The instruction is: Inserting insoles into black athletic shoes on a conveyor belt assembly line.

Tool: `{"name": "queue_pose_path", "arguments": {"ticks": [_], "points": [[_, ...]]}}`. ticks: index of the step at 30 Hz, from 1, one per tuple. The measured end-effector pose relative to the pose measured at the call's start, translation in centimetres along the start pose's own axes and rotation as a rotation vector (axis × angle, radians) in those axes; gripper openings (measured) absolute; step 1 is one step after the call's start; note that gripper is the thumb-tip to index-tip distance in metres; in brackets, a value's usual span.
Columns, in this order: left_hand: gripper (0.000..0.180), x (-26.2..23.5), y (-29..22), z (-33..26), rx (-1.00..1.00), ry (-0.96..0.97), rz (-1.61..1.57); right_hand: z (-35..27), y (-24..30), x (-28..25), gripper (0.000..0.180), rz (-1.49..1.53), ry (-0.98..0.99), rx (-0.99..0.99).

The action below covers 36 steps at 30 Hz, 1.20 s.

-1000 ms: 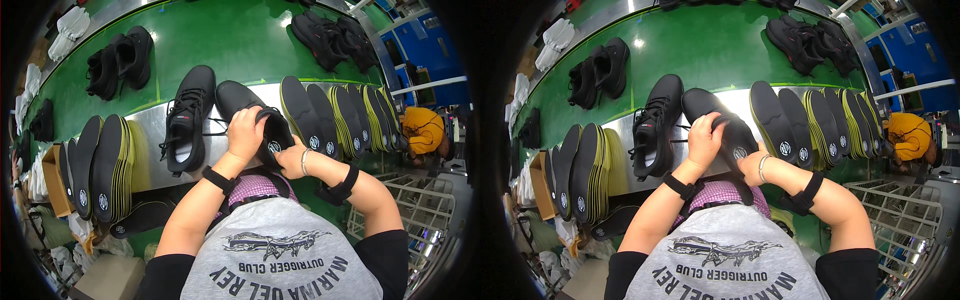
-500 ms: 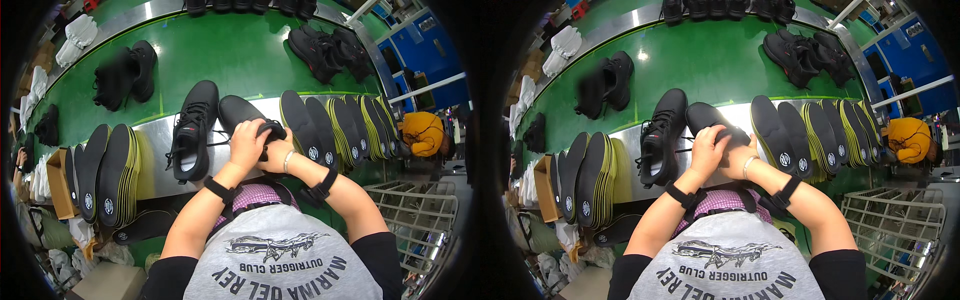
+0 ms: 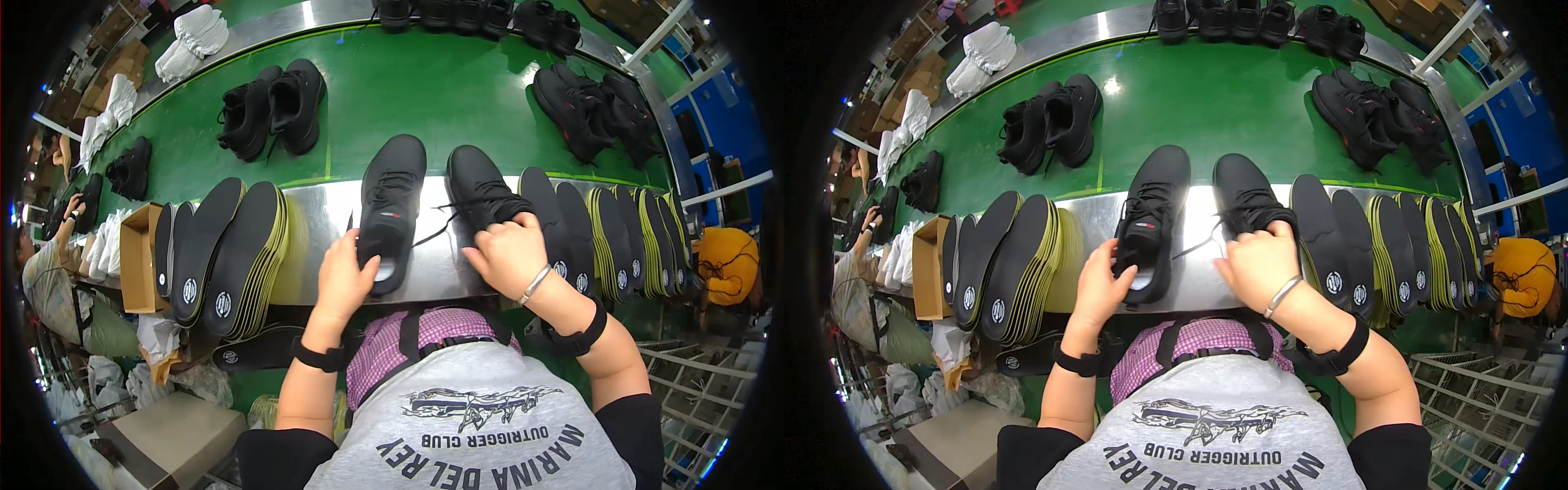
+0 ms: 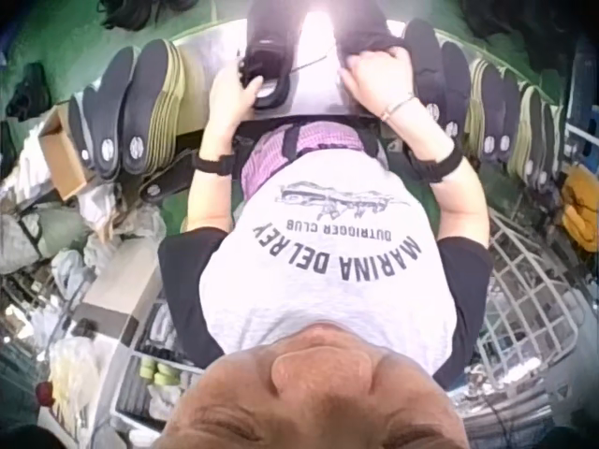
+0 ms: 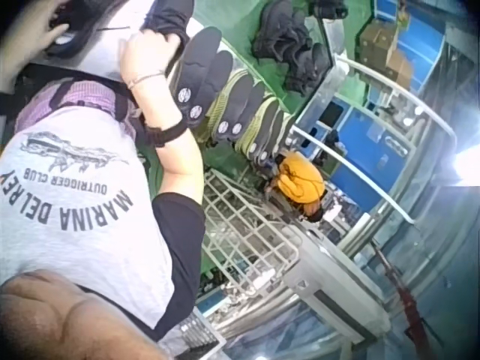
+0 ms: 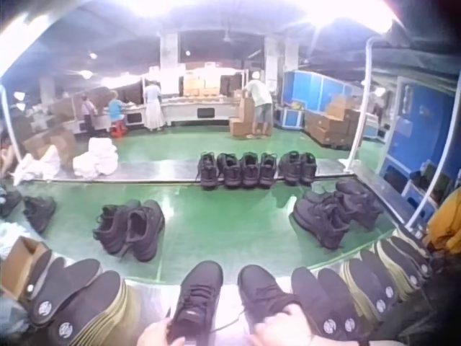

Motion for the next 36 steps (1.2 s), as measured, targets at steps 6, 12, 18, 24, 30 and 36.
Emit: {"name": "queue_pose_path", "arguments": {"ticks": [6,12,18,24,30,36], "points": [[0.038,1.2,-2.6,-2.0,-0.033,0.132,-0.035,3.7,5.3,3.7,0.024,0.023,-0.157,-0.185],[0.021,-2.0,0.9,0.3,-0.361,0.164,-1.285,4.4,2.6,5.0,0.018,0.734,-0.100,-0.178],[0.018,-2.5,1.1,3.0,-0.282,0.090,-1.635,5.9,-0.8,3.9,0.039,1.778,-0.114,0.273],[0.065,1.1,-3.5,2.1,0.224,0.121,-0.514,5.8,0.7,3.6,0.082,0.645,-0.206,-0.149],[0.065,2.7,-4.3,3.5,0.438,-0.086,-0.062,6.7,0.1,6.5,0.058,0.422,-0.204,-0.138],[0.053,2.7,-2.5,6.5,0.156,0.043,-0.527,9.0,-1.7,5.8,0.020,0.944,-0.137,-0.033]]}}
Point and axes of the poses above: each hand's wrist, its own z-axis towards the middle knuckle, its own x-axis out of the palm, y = z × x, the point moved 4 cm from there along z, towards the middle knuckle, and after that the axes turned 9 degrees about -x, right-handed, at the moved point
